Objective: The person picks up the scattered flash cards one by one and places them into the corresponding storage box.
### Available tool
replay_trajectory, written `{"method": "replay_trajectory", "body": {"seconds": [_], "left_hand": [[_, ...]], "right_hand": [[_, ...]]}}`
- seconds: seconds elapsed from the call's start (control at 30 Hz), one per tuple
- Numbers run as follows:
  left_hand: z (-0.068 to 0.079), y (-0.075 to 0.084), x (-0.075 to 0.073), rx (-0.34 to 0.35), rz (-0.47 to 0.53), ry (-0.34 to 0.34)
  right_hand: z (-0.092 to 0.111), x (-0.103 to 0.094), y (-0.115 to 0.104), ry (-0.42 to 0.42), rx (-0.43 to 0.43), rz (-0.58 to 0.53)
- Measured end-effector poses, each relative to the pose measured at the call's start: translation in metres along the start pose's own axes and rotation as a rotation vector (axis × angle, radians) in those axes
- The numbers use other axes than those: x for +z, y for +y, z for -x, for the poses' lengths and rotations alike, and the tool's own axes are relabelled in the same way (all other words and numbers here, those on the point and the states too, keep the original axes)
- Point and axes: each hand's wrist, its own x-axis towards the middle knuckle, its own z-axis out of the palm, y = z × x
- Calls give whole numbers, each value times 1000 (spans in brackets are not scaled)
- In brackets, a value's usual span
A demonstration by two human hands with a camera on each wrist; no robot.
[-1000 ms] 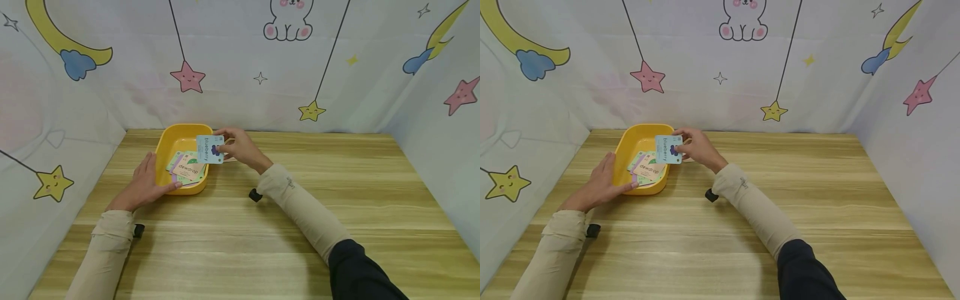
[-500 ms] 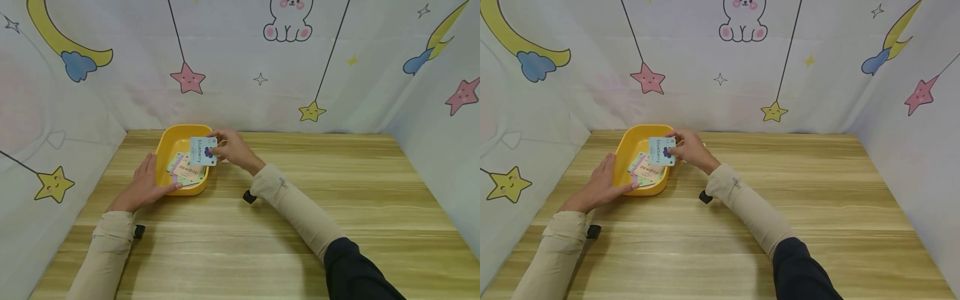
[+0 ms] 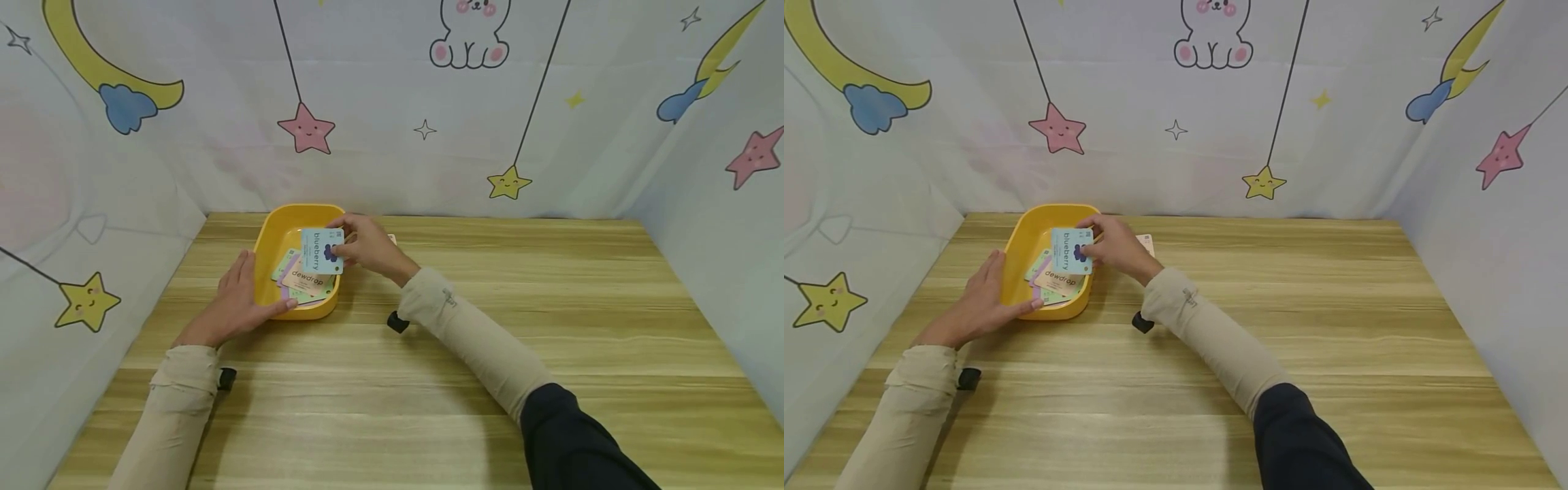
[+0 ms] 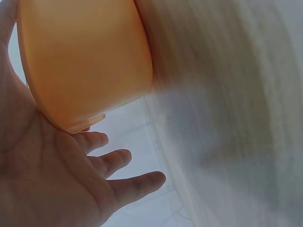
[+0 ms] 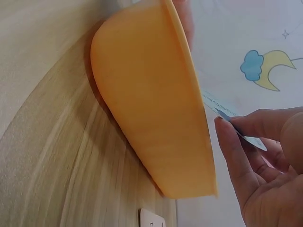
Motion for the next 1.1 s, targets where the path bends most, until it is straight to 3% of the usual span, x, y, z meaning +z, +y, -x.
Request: {"method": "replay_trajectory", "body": {"seconds": [0.57,1.1], "left_hand": [[0,-1,0,-5,-22,-16],[-1,-2,2,11,-14,0]], "right_hand": [[-7,15,3,17,13,75],[-5,13,4,-14,13,23]]}}
